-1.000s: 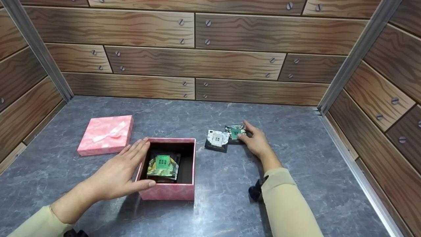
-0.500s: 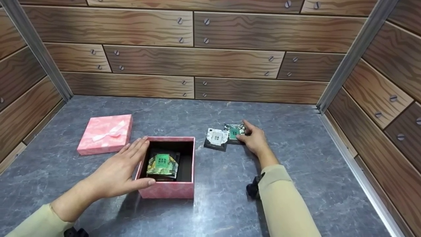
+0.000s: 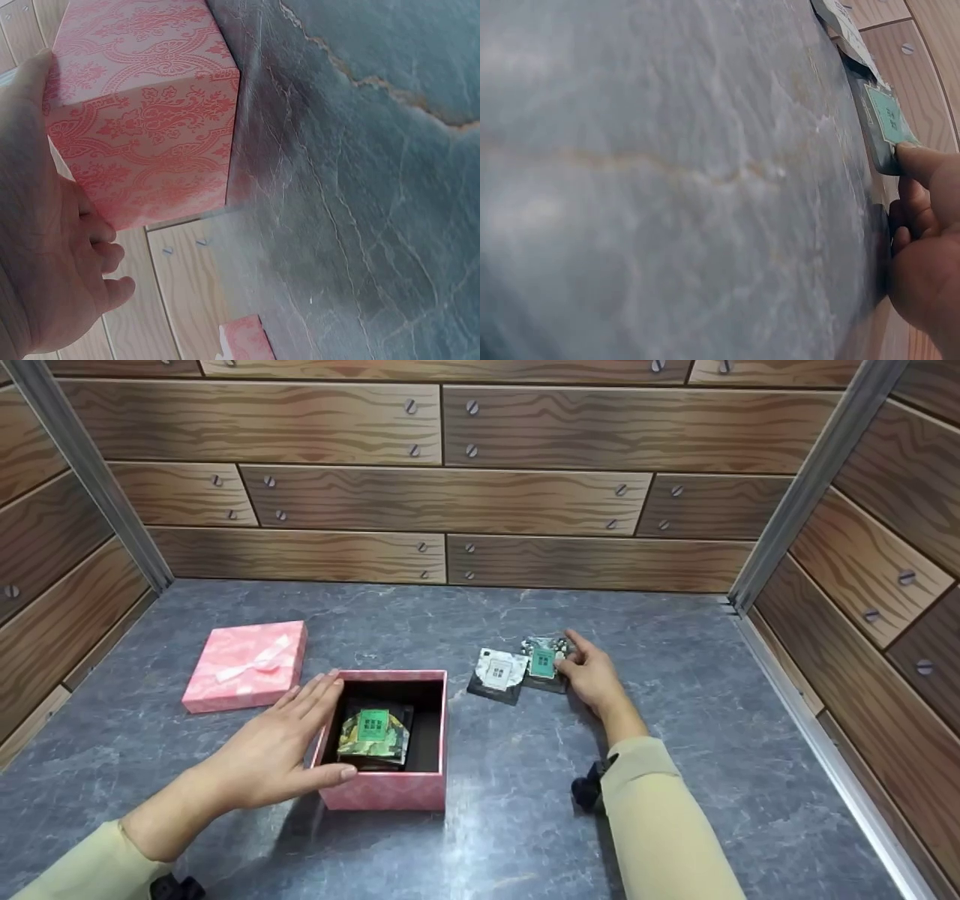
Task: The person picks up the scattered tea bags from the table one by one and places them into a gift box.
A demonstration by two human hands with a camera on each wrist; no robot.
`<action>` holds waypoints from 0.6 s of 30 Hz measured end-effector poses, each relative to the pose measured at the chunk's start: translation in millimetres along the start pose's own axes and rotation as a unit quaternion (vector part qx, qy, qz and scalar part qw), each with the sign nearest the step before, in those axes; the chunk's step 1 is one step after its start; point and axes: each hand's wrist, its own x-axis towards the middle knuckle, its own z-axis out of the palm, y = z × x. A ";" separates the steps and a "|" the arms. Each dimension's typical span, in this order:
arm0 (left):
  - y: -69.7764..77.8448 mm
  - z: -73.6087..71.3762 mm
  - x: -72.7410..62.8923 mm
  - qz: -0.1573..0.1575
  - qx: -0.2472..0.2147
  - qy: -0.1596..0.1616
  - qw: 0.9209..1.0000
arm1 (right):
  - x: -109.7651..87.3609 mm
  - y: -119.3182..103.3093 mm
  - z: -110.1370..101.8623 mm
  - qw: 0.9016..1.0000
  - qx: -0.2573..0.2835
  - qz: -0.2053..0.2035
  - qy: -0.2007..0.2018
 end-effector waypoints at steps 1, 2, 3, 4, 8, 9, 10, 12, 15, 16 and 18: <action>0.0 0.0 -0.3 0.000 0.001 0.001 1.000 | -0.3 0.2 0.2 1.000 0.013 0.003 -0.002; 0.1 0.0 -0.5 0.000 0.001 0.001 1.000 | -0.3 1.0 0.1 1.000 0.025 0.007 -0.003; 0.1 0.0 -0.7 0.000 0.001 0.001 1.000 | -0.3 2.0 0.0 0.999 0.036 0.009 -0.002; 0.2 0.5 -0.9 0.000 0.001 0.001 1.000 | -0.3 3.3 -0.6 0.999 0.052 0.011 -0.001; 0.5 1.6 -2.5 -0.002 0.001 -0.001 1.000 | -1.3 7.0 -3.0 0.994 0.107 0.013 0.004; 0.5 1.6 -2.6 -0.002 0.001 -0.002 1.000 | -1.8 7.4 -3.8 0.993 0.117 0.012 0.005; 0.6 1.4 -2.6 -0.001 0.001 -0.002 1.000 | -2.7 7.4 -4.7 0.992 0.128 0.011 0.007; 0.6 0.9 -2.1 0.001 0.001 -0.002 1.000 | -4.7 6.2 -6.9 0.990 0.138 0.008 0.013; 0.6 -0.2 -0.9 0.001 0.002 -0.003 1.000 | -8.7 2.0 -10.0 0.987 0.159 0.009 0.034; 0.6 -0.6 -0.5 0.001 0.003 -0.003 1.000 | -10.0 0.3 -10.7 0.985 0.165 0.011 0.043; 0.5 -1.3 -0.5 -0.001 0.005 -0.006 1.000 | -11.9 -2.8 -11.2 0.983 0.171 0.013 0.063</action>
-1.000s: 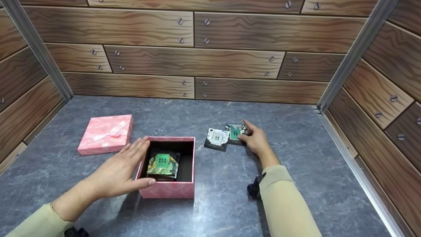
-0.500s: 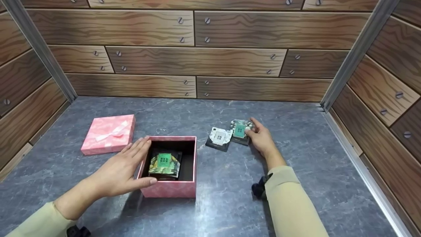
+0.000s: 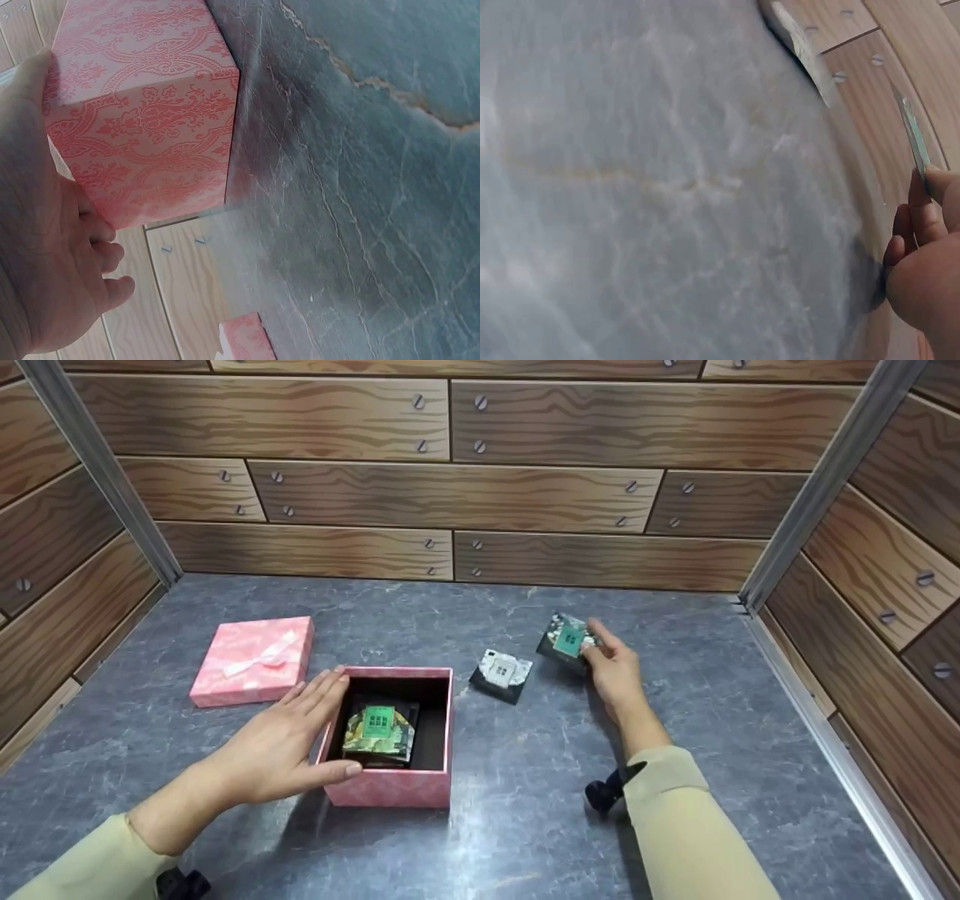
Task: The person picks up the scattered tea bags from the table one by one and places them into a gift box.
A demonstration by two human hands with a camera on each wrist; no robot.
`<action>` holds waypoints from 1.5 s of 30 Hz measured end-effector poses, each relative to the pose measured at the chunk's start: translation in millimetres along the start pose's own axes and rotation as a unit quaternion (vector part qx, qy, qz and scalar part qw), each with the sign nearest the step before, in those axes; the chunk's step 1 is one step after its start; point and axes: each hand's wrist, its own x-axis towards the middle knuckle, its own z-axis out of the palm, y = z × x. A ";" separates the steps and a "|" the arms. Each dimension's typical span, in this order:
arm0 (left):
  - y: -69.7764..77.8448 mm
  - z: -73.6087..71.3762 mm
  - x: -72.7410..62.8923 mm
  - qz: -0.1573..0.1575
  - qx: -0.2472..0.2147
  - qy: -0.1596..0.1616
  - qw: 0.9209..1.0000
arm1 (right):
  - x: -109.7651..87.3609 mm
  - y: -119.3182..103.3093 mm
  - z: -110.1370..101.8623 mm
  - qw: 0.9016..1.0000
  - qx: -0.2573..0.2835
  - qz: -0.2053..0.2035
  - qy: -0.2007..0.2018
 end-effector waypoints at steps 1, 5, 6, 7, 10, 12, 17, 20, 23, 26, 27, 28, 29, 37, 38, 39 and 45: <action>0.2 -0.2 0.3 0.000 0.000 -0.001 1.000 | -1.4 -1.9 -0.5 1.000 0.001 0.001 0.011; 1.0 -0.3 1.4 -0.001 -0.002 -0.005 1.000 | -5.7 -11.7 -2.8 0.999 -0.007 -0.013 0.039; 1.2 -0.4 1.7 -0.001 -0.003 -0.005 1.000 | -7.1 -15.9 -3.2 0.999 -0.009 -0.019 0.042; 1.4 -0.4 1.9 -0.002 -0.003 -0.005 1.000 | -8.5 -20.4 -3.5 0.999 -0.013 -0.030 0.040; 1.4 -0.8 1.8 -0.001 -0.005 -0.002 1.000 | -14.1 -35.9 0.4 0.997 -0.023 -0.063 0.027; 1.3 -1.2 1.3 0.000 -0.005 0.001 1.000 | -20.2 -47.8 7.0 0.995 -0.032 -0.091 0.017; 0.9 -2.3 0.9 0.002 -0.005 0.005 1.000 | -40.5 -78.5 30.8 0.990 -0.040 -0.137 -0.013; 0.7 -2.8 1.4 0.002 -0.004 0.005 1.000 | -52.9 -93.5 46.3 0.988 -0.035 -0.149 -0.037; 0.2 -2.6 1.7 0.000 -0.004 0.006 1.000 | -63.8 -104.1 60.5 0.985 -0.039 -0.154 -0.067; -0.1 -2.0 1.2 -0.003 -0.006 0.002 1.000 | -73.8 -110.0 72.9 0.982 -0.053 -0.156 -0.095; -0.2 -1.7 1.0 -0.003 -0.007 0.001 1.000 | -77.2 -111.5 76.8 0.981 -0.057 -0.155 -0.103; -0.2 -1.3 0.7 -0.004 -0.007 0.000 1.000 | -80.6 -112.8 80.9 0.980 -0.059 -0.155 -0.111; -0.2 -0.8 0.3 -0.004 -0.007 0.000 1.000 | -83.8 -113.6 84.6 0.979 -0.063 -0.154 -0.119; 0.6 -0.3 0.3 -0.005 -0.007 -0.005 1.000 | -103.8 -114.5 111.7 0.967 -0.105 -0.168 -0.164; 0.6 -0.4 0.5 -0.006 -0.009 -0.004 1.000 | -104.7 -113.8 115.1 0.964 -0.111 -0.174 -0.167; 0.7 -0.5 0.6 -0.007 -0.010 -0.004 1.000 | -105.9 -113.2 118.2 0.961 -0.119 -0.182 -0.170; 0.6 -0.3 0.0 -0.009 -0.014 -0.004 1.000 | -110.5 -107.6 134.1 0.956 -0.109 -0.183 -0.203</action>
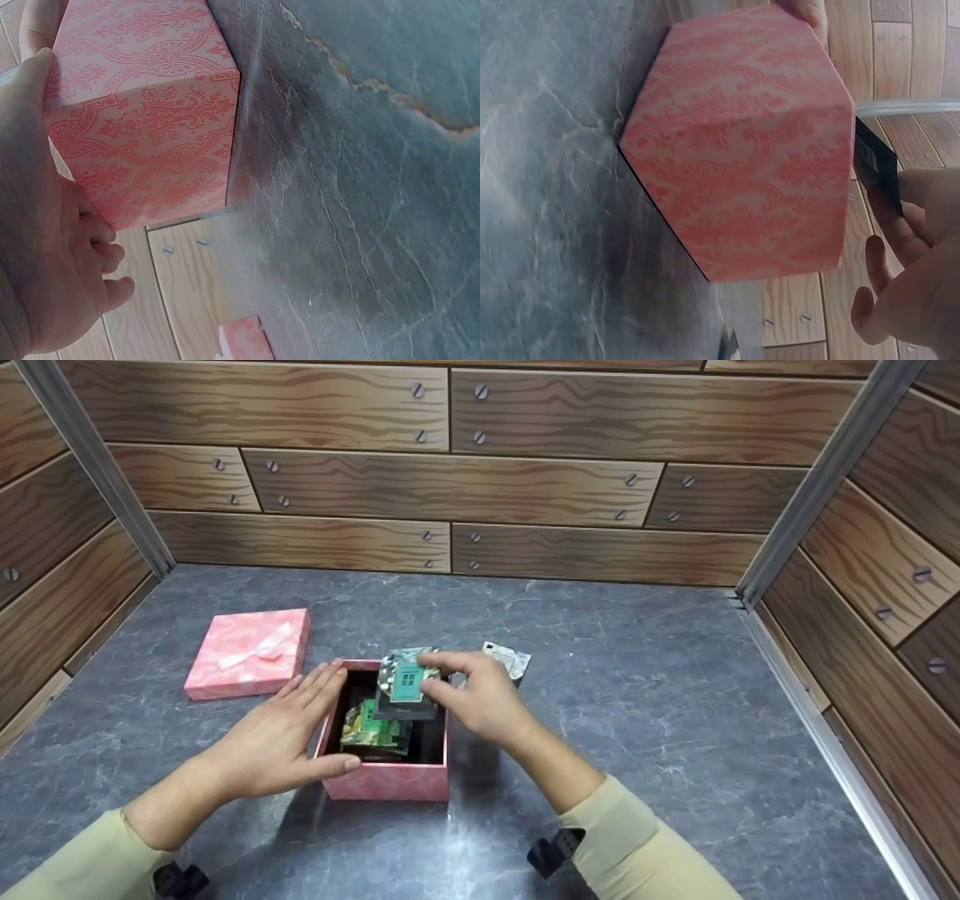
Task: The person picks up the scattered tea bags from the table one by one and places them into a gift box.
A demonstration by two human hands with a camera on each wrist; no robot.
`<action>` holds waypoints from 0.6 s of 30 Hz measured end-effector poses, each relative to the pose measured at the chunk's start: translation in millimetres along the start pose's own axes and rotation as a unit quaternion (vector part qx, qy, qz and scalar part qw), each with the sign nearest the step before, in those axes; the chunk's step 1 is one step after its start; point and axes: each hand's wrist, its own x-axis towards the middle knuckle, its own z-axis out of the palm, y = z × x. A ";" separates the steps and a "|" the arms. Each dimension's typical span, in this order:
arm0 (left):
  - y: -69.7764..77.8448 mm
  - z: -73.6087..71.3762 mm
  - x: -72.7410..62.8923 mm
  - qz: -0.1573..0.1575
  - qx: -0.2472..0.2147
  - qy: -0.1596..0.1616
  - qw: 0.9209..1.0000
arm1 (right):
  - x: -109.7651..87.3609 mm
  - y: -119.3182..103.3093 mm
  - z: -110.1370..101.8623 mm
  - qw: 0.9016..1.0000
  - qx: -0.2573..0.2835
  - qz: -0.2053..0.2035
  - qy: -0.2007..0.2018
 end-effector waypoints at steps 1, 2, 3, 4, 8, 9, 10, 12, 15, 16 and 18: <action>0.1 0.0 -0.1 0.001 0.000 0.000 1.000 | 0.3 0.4 2.1 1.000 0.003 -0.001 -0.004; 0.1 0.1 -0.1 0.001 0.001 0.001 1.000 | 0.6 0.3 4.1 1.000 0.004 -0.001 -0.006; 0.0 0.1 -0.1 0.001 0.000 0.000 1.000 | 0.6 0.1 6.1 1.000 -0.001 -0.004 -0.008; 0.0 0.1 0.1 0.001 0.000 -0.001 1.000 | 0.6 0.1 8.0 1.000 -0.007 -0.007 -0.009; -0.1 0.4 0.2 0.001 0.000 -0.002 1.000 | 1.3 -0.8 16.4 0.999 -0.042 -0.020 -0.006; -0.1 0.5 0.1 0.001 0.000 -0.001 1.000 | 1.4 -1.2 18.7 0.998 -0.054 -0.023 -0.005; 0.0 0.6 0.0 0.002 0.001 0.000 1.000 | 1.7 -1.7 21.1 0.998 -0.064 -0.025 -0.003; 0.1 0.8 0.1 0.002 0.001 0.002 1.000 | 2.5 -2.8 26.0 0.996 -0.087 -0.031 0.000; -0.1 1.0 0.2 0.002 0.002 0.003 1.000 | 4.2 -4.5 33.0 0.992 -0.121 -0.039 0.002; -0.2 1.1 0.3 0.002 0.002 0.004 1.000 | 5.1 -4.9 35.2 0.990 -0.133 -0.042 0.003; -0.5 1.2 0.1 0.003 0.003 0.004 1.000 | 6.3 -5.9 39.1 0.986 -0.158 -0.046 0.004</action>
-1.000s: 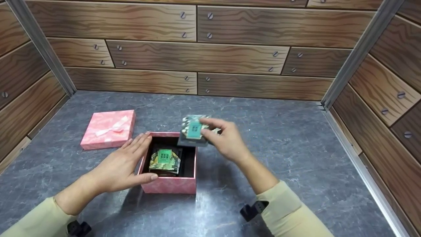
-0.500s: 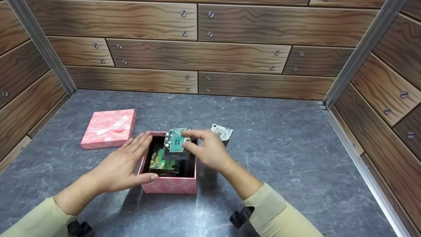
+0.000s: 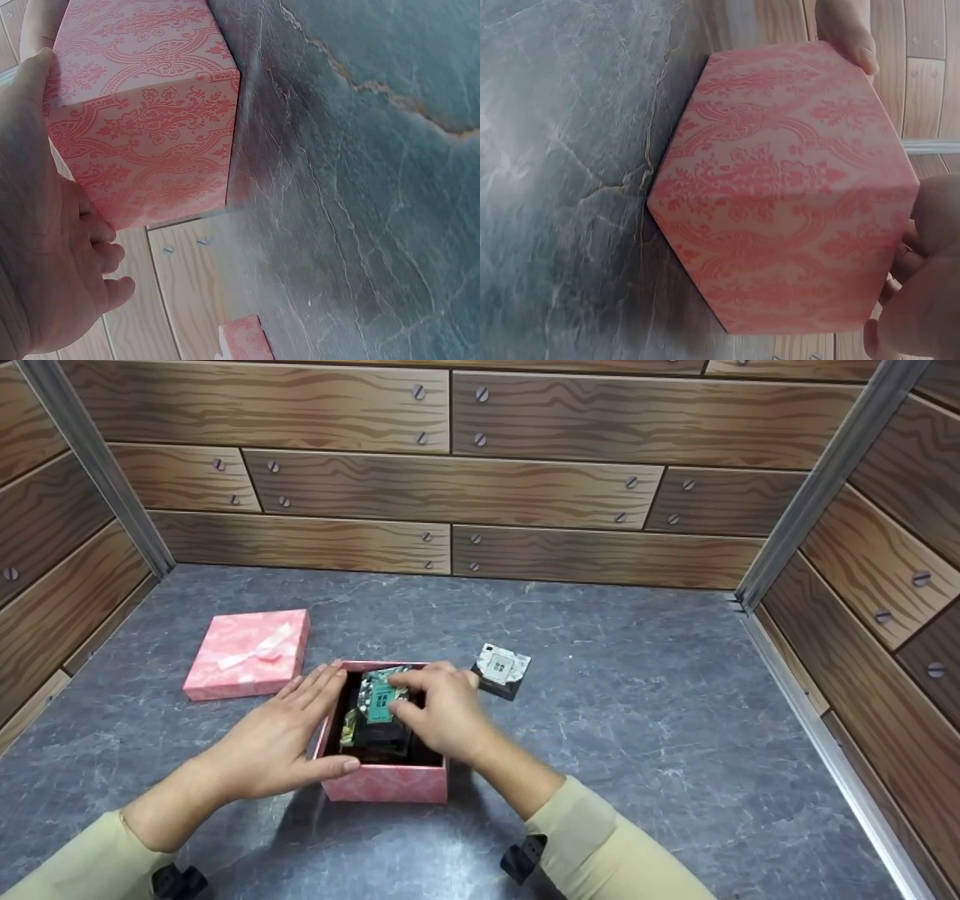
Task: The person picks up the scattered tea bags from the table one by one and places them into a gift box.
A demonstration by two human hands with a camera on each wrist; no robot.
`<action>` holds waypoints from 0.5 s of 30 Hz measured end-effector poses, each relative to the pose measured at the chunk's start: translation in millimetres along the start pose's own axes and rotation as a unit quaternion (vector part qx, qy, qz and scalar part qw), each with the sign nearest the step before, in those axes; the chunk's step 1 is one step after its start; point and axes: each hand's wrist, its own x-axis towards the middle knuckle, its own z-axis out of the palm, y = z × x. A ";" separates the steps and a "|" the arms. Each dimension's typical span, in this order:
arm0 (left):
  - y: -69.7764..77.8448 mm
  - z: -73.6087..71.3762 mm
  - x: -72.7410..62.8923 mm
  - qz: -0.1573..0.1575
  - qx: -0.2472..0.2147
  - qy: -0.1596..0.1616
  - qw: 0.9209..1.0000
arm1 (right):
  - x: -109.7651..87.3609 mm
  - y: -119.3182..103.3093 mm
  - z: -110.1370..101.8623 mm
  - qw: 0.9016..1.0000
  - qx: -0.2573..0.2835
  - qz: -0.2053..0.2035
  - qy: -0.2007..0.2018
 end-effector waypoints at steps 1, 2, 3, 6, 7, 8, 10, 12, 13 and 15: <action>-0.1 0.0 -0.1 0.001 0.000 0.000 1.000 | 0.5 -0.9 1.5 1.000 -0.010 -0.002 0.000; -0.2 -0.1 -0.2 0.001 0.000 0.000 1.000 | 1.0 -1.8 2.8 1.000 -0.021 -0.005 0.000; -0.3 -0.1 -0.4 0.002 0.000 0.000 1.000 | 1.3 -2.4 4.2 0.999 -0.031 -0.010 0.000; -0.7 -0.3 -0.5 0.004 -0.001 0.001 1.000 | 2.7 -6.0 7.0 0.998 -0.056 -0.023 -0.007; -0.7 -0.3 -0.6 0.004 -0.001 0.002 1.000 | 3.6 -6.8 7.9 0.998 -0.062 -0.030 -0.010; -0.8 -0.3 -0.6 0.005 -0.001 0.003 1.000 | 4.4 -7.8 8.6 0.997 -0.068 -0.034 -0.014; -0.8 -0.3 -0.6 0.007 0.000 0.006 1.000 | 6.2 -9.3 9.7 0.996 -0.080 -0.040 -0.027; -0.7 -0.4 -0.6 0.008 0.001 0.006 1.000 | 7.9 -9.7 10.7 0.994 -0.093 -0.046 -0.040; -0.7 -0.4 -0.5 0.008 0.001 0.006 1.000 | 8.6 -9.8 11.2 0.993 -0.100 -0.047 -0.047; -0.5 -0.7 -0.6 0.009 0.002 0.005 1.000 | 10.2 -10.7 11.7 0.991 -0.113 -0.045 -0.061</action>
